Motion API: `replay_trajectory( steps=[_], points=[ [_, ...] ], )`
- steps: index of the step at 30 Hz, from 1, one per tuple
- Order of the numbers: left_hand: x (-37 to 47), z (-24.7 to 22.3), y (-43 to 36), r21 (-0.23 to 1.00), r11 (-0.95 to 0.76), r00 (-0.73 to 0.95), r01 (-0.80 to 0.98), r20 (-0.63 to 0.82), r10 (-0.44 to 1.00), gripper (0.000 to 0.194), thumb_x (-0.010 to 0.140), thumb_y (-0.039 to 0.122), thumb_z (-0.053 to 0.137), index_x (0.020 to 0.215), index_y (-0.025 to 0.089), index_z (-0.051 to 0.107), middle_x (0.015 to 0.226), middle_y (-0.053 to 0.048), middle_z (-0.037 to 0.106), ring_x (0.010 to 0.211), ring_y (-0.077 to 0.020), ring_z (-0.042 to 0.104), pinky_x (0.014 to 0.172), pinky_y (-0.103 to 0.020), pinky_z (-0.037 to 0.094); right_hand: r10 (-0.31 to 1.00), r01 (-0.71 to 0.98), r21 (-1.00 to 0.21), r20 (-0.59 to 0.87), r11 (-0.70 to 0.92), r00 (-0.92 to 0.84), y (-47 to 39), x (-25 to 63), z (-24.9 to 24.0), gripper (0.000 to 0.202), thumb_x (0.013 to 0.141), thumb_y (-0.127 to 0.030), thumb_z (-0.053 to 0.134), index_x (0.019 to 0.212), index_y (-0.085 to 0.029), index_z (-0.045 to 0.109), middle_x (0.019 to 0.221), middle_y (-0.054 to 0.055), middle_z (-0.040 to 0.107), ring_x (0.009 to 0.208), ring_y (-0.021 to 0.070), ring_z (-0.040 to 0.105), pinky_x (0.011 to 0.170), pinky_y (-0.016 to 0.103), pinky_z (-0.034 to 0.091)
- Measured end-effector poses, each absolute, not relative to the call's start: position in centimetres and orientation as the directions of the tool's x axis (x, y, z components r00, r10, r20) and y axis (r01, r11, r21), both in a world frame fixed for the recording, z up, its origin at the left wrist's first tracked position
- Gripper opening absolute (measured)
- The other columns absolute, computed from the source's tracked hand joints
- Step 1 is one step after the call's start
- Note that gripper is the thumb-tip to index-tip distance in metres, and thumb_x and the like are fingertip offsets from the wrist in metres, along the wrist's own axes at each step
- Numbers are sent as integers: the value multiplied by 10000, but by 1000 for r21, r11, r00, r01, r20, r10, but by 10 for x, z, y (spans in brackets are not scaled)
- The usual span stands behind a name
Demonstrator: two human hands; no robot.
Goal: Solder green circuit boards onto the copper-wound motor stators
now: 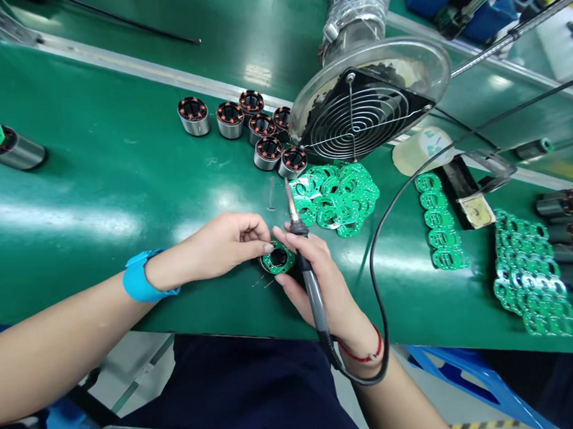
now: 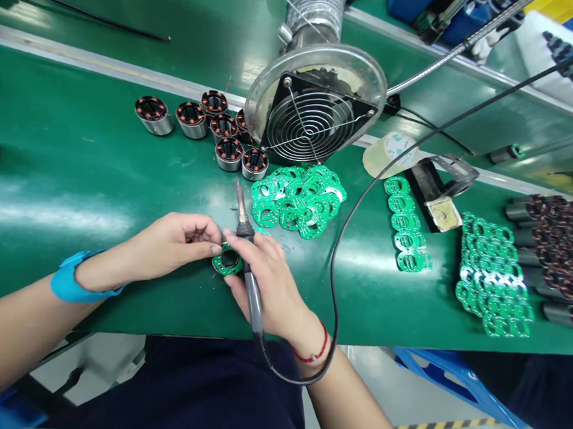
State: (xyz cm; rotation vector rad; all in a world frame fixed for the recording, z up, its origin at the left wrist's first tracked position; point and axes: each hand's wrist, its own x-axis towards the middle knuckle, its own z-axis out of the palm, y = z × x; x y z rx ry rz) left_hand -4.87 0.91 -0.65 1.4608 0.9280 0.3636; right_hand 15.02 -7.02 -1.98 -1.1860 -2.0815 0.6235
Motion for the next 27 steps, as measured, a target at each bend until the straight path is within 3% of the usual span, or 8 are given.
replay_trajectory(
  steps=[6, 12, 15, 18, 27],
  points=[
    [-49, -3, 9, 929, 164, 622, 331, -345, 702, 181, 822, 335, 577, 766, 164, 595, 666, 26, 586, 622, -103, 513, 585, -230, 428, 842, 650, -540, 405, 534, -356, -73, 144, -19, 566, 898, -143, 573, 1422, -290, 419, 1159, 62, 754, 1157, 264, 651, 992, 494, 478],
    [-46, -3, 3, 920, 130, 546, 370, -329, 770, 106, 782, 227, 501, 697, 178, 542, 579, 57, 478, 539, -85, 419, 518, -220, 334, 852, 553, -667, 493, 499, -175, -80, 146, -22, 432, 966, -200, 508, 1394, -245, 472, 971, 42, 795, 991, 230, 730, 955, 455, 523],
    [-44, -2, 2, 919, 108, 545, 378, -315, 777, 103, 787, 202, 496, 691, 183, 526, 571, 67, 450, 529, -80, 387, 503, -221, 301, 848, 508, -725, 530, 465, -21, -88, 152, -27, 355, 985, -327, 481, 1319, -235, 559, 865, 46, 767, 761, 227, 738, 734, 417, 578],
    [-43, -1, 1, 913, 97, 527, 397, -313, 790, 104, 786, 180, 496, 684, 185, 515, 575, 69, 441, 527, -78, 374, 496, -224, 287, 840, 492, -743, 541, 454, 42, -95, 159, -31, 296, 973, -370, 449, 1169, -244, 631, 735, 20, 689, 550, 197, 656, 572, 395, 551],
    [-43, -2, -1, 889, 70, 505, 452, -320, 802, 104, 797, 188, 479, 699, 192, 512, 571, 66, 440, 519, -86, 376, 487, -228, 294, 818, 519, -708, 575, 479, 30, -96, 161, -34, 292, 978, -407, 408, 1059, -250, 641, 637, -4, 587, 474, 173, 579, 472, 357, 496]
  ],
)
